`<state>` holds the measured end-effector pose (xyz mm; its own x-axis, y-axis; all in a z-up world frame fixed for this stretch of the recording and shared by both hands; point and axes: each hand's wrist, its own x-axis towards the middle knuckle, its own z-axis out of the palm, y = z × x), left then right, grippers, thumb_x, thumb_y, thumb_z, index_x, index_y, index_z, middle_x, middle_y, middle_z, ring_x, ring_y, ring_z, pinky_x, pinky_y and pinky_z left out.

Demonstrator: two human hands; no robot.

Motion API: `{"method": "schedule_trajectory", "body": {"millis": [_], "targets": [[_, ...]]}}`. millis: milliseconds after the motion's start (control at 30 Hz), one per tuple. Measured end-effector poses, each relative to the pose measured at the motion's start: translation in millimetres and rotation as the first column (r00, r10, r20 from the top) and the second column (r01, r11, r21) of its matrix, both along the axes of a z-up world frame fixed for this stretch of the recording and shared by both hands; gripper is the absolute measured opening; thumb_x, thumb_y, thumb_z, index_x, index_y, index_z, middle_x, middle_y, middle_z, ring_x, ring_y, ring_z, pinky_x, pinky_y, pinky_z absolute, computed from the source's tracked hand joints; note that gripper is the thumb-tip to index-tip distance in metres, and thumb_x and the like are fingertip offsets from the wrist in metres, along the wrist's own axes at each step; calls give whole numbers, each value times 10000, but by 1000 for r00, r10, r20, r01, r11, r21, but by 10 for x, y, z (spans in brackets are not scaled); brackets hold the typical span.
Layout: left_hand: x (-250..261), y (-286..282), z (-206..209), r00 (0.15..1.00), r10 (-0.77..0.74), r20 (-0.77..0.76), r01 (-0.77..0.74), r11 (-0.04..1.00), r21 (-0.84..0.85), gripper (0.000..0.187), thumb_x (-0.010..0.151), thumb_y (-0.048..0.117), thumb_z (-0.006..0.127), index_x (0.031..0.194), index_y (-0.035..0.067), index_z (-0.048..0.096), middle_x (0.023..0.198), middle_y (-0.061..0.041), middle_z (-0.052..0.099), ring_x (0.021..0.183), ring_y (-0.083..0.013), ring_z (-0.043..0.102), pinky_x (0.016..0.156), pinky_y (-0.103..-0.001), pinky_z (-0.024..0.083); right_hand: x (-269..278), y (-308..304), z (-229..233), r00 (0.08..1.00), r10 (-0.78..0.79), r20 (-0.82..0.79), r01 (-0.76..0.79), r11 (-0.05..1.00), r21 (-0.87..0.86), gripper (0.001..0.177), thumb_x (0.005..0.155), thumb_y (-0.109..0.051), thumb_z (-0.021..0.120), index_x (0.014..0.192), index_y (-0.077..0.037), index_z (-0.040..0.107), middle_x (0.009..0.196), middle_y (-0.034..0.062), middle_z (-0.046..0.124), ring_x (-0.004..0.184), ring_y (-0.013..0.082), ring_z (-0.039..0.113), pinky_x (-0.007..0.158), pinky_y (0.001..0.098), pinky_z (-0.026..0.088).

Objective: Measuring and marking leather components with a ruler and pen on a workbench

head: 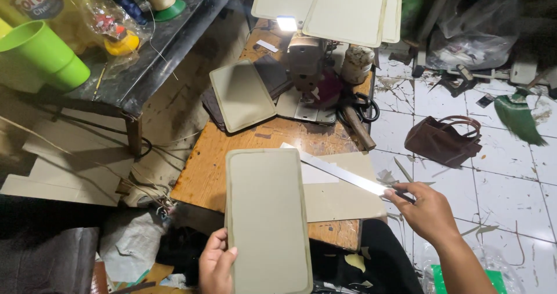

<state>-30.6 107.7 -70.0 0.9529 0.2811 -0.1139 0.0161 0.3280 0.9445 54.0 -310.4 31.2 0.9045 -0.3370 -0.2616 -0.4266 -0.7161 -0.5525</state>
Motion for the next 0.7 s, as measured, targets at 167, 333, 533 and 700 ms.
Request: {"method": "schedule_trajectory", "body": {"millis": [167,333,533,700], "targets": [[193,38,219,993,113,-22,-114,992,-47,474,809,25,517,1258,-105,594,1134,-281,723,941,-309,675,825,-387,507,-125,-114,16,964,-109,243,90,992,87,429,924,-345,673,1289,-124,721,1314,61,693,1154,239,631,915,395,484],[544,20,442,989,148,17,-146,985,-96,453,832,38,495,1264,-67,580,1091,-265,717,923,-289,667,812,-370,509,-369,-417,-426,816,-367,446,258,923,287,331,987,-91,623,1303,-60,717,985,84,721,905,164,624,927,296,478],[1248,35,696,982,187,-6,-186,977,-107,416,852,44,515,1259,-17,574,1113,-209,714,926,-252,657,792,-335,510,-792,-698,-1177,818,-425,387,404,904,140,334,1011,-152,604,1301,-129,767,728,40,620,733,168,556,866,304,458],[1940,41,973,960,254,-117,-253,967,31,435,841,97,553,1268,33,604,1084,-166,719,912,-254,669,708,-360,534,-820,-1971,-3635,833,-446,327,369,889,272,219,968,-127,720,1155,-27,775,687,135,540,581,211,444,583,332,391]]}}
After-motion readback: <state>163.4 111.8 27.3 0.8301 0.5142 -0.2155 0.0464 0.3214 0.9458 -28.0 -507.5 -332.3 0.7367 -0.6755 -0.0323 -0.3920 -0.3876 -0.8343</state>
